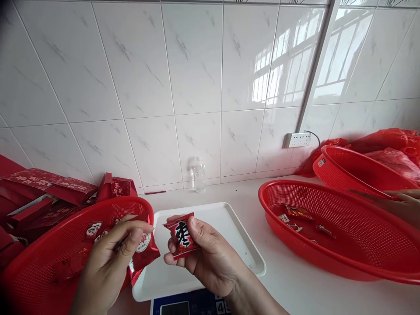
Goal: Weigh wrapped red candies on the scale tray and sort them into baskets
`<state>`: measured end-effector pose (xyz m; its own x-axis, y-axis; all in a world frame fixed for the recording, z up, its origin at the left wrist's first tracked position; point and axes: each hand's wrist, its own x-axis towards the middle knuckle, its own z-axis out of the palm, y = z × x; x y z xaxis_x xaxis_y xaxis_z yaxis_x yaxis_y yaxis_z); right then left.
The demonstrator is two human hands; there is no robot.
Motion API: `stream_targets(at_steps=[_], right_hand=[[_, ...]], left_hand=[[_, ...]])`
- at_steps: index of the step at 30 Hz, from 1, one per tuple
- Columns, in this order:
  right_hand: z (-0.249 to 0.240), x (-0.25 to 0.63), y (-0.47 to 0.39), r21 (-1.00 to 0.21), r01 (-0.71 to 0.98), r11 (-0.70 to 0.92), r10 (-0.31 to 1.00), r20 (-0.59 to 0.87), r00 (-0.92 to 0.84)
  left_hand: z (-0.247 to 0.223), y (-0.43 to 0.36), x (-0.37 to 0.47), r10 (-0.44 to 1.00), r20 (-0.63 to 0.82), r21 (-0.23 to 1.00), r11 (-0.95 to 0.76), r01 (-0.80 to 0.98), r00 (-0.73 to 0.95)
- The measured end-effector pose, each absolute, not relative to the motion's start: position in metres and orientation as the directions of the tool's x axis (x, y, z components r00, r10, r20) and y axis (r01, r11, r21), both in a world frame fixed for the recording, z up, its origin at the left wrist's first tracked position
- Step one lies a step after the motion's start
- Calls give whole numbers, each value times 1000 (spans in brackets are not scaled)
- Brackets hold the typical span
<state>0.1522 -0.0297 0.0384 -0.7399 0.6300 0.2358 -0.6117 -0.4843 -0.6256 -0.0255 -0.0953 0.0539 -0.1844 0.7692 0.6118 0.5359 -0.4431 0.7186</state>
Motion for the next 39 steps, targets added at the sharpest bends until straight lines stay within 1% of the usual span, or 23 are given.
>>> stream_targets(at_steps=[6,9,13,18,24,27,32,36,39], right_hand=[[43,151,-27,-551,-634,-542,652,200,-731],[47,152,-25,-528,-659,-535,677,198,-709],[47,155,-18,-453,-727,-515,740,192,-644],[43,160,-2,-409,-775,-482,802,151,-578],[42,159,7,-344,-776,-529,814,52,-578],[41,156,6,-362,-777,-514,819,61,-571],[38,155,3,-452,-757,-471,812,113,-572],[37,154,2,-466,-745,-478,805,107,-584],[35,152,4,-498,-720,-483,793,100,-601]], left_hand=[[53,-93,-25,820,549,750,-398,529,-162],[53,-93,-25,823,540,759,-385,526,-177],[52,-92,-24,802,558,761,-389,519,-216],[49,-89,-27,823,553,727,-400,558,-131],[48,-88,-24,824,560,720,-428,546,-92],[50,-87,-21,822,564,720,-443,534,-77],[49,-87,-22,828,555,719,-430,546,-78],[47,-86,-23,832,550,720,-431,543,-68],[47,-85,-23,840,539,730,-428,533,-64]])
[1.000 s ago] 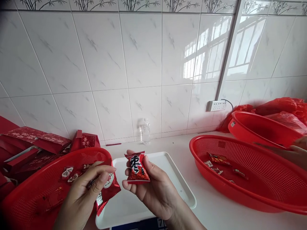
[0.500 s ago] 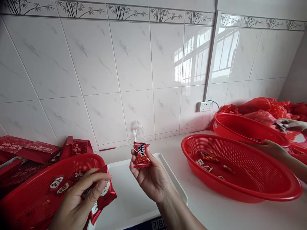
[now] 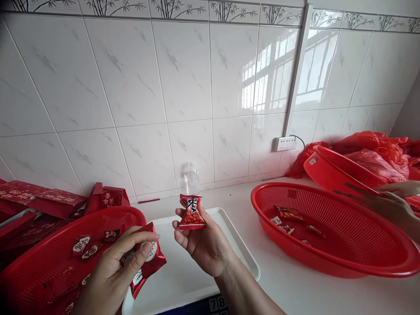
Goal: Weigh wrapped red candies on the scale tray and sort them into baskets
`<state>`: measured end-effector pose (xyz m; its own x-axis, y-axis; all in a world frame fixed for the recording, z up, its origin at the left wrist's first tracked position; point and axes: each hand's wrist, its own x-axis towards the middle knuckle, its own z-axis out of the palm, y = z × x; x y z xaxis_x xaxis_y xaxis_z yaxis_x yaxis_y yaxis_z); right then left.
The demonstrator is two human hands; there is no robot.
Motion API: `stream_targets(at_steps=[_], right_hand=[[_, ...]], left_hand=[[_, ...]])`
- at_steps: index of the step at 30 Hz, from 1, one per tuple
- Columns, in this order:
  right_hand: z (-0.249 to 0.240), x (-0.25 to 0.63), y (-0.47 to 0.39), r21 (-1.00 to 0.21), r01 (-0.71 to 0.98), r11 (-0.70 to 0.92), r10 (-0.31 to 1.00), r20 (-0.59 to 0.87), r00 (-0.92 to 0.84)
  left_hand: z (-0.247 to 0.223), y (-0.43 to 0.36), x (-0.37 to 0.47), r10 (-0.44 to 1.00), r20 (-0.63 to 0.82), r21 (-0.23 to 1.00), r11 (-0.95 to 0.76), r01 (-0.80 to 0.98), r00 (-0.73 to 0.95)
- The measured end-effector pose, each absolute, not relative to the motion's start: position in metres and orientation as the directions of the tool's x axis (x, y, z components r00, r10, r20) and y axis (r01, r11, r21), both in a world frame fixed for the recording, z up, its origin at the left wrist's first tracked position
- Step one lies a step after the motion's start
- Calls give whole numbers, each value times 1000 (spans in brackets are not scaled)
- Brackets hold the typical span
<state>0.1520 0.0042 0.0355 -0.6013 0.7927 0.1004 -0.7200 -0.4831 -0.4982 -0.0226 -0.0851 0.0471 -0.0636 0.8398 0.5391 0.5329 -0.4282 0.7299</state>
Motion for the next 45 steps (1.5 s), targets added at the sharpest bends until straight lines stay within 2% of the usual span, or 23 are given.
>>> stream_targets(at_steps=[6,10,15,20,23,27,34,39,45], right_hand=[[33,149,2,-566,-706,-426,825,77,-560],[28,143,-10,-738,-639,-217,875,143,-462],[21,134,-24,-889,-458,29,835,273,-477],[23,138,-21,-906,-325,270,787,402,-467],[27,141,-20,-902,-268,340,802,426,-419],[29,144,-20,-903,-233,361,777,429,-460],[28,143,-19,-923,-265,280,793,378,-478],[28,141,-23,-934,-327,146,783,311,-539],[33,147,-18,-923,-307,233,799,362,-480]], left_hand=[[46,-84,-18,866,498,755,-402,518,-53],[46,-81,-9,891,454,763,-389,517,0],[44,-78,-1,908,419,844,-396,361,15],[45,-80,-4,911,412,846,-372,381,-25],[47,-82,-4,922,387,838,-346,422,-12],[48,-83,-4,915,401,835,-353,422,-30],[49,-84,-7,919,395,832,-360,422,5],[47,-82,-3,896,443,783,-378,494,-16],[45,-78,-11,904,422,828,-355,434,-65]])
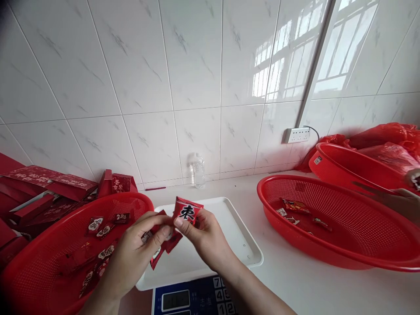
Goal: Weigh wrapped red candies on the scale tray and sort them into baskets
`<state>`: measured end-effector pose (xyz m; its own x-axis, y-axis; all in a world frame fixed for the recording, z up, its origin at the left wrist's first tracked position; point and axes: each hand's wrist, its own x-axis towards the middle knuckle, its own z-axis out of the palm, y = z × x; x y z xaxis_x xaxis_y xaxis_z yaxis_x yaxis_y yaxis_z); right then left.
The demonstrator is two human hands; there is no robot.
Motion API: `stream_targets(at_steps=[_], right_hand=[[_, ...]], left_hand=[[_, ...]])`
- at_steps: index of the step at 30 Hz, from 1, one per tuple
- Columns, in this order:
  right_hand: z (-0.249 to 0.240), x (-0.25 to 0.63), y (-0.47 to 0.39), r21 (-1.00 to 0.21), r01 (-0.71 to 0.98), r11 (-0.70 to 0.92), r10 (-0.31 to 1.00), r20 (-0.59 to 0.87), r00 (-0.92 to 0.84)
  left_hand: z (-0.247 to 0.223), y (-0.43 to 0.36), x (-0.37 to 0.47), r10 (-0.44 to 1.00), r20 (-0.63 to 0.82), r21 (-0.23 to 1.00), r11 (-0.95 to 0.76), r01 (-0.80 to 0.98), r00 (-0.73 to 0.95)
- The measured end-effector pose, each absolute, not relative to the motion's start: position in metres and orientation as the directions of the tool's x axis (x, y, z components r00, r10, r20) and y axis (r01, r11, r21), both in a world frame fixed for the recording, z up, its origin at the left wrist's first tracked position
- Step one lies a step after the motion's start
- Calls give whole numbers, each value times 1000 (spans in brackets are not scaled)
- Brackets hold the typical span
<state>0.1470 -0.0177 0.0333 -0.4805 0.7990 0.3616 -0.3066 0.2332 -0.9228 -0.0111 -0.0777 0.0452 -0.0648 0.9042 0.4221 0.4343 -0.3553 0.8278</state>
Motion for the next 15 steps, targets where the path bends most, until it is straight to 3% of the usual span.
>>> stream_targets(at_steps=[6,9,12,15], right_hand=[[34,161,-3,-931,-65,358,848,354,-393],[31,164,4,-916,154,370,886,299,-354],[29,165,9,-808,437,396,896,235,-376],[29,165,13,-661,590,465,876,247,-414]], left_hand=[[50,-85,-20,928,279,955,-240,175,-246],[53,-90,-16,918,246,969,-234,76,-312],[55,-94,-11,917,243,970,-237,58,-315],[57,-98,-8,912,266,964,-245,105,-313]])
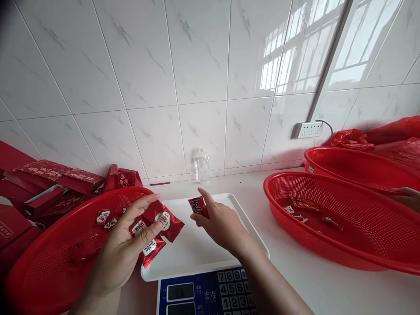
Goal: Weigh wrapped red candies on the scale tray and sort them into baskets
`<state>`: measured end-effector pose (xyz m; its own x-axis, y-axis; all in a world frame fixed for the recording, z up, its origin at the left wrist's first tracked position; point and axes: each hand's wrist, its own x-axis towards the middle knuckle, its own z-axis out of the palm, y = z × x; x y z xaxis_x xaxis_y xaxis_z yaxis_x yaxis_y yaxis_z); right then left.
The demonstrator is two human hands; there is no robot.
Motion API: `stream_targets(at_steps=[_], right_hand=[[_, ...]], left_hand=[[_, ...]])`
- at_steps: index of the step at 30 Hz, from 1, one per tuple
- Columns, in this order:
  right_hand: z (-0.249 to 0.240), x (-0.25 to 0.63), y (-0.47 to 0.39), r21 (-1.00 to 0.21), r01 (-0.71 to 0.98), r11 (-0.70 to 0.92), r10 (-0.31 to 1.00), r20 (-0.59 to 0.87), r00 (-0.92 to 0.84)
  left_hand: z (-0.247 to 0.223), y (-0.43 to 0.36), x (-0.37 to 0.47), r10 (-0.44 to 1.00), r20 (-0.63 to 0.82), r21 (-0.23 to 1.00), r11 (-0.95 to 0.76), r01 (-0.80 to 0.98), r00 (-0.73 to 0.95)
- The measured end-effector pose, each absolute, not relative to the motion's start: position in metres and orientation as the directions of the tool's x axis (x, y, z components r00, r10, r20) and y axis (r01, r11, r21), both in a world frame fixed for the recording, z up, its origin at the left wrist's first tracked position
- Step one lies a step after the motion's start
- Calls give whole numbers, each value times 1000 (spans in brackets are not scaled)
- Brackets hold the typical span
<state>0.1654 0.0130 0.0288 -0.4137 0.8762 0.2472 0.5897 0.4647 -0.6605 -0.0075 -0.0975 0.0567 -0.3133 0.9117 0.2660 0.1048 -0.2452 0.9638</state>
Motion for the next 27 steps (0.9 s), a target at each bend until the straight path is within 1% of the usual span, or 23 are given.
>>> stream_targets(at_steps=[2,4,5,7,8,10,13,16,19,21,23,25,27], right_hand=[[29,167,12,-625,590,511,859,345,-378],[32,168,7,-688,489,536,843,402,-358],[33,169,3,-749,392,535,833,390,-392],[38,169,-6,-864,144,483,771,342,-537],[40,167,-11,-895,42,444,725,331,-604],[42,163,-19,-919,-66,389,676,333,-658],[41,157,-24,-938,-96,334,714,318,-623],[40,155,-25,-950,-205,236,714,312,-626],[42,156,-27,-941,-305,146,699,316,-641],[44,157,-28,-930,-342,135,706,333,-625],[44,157,-29,-914,-379,143,729,356,-584],[43,158,-28,-900,-411,146,764,366,-532],[40,159,-26,-899,-410,150,804,353,-479]], left_hand=[[56,-98,-7,896,304,950,-261,170,-324],[53,-98,-7,876,354,927,-282,248,-328],[51,-97,-8,872,375,914,-293,281,-314],[46,-95,-9,878,398,895,-308,321,-267],[45,-94,-9,883,403,889,-315,333,-241],[42,-93,-9,891,404,885,-323,335,-208],[43,-92,-8,901,378,906,-313,285,-212],[46,-91,-8,923,329,935,-288,205,-202],[50,-91,-8,947,261,965,-263,13,-189],[51,-92,-9,955,218,956,-250,-154,-199],[53,-94,-9,960,197,934,-245,-261,-198],[55,-99,-9,955,214,928,-264,-264,-203],[55,-103,-7,940,256,933,-301,-199,-225]])
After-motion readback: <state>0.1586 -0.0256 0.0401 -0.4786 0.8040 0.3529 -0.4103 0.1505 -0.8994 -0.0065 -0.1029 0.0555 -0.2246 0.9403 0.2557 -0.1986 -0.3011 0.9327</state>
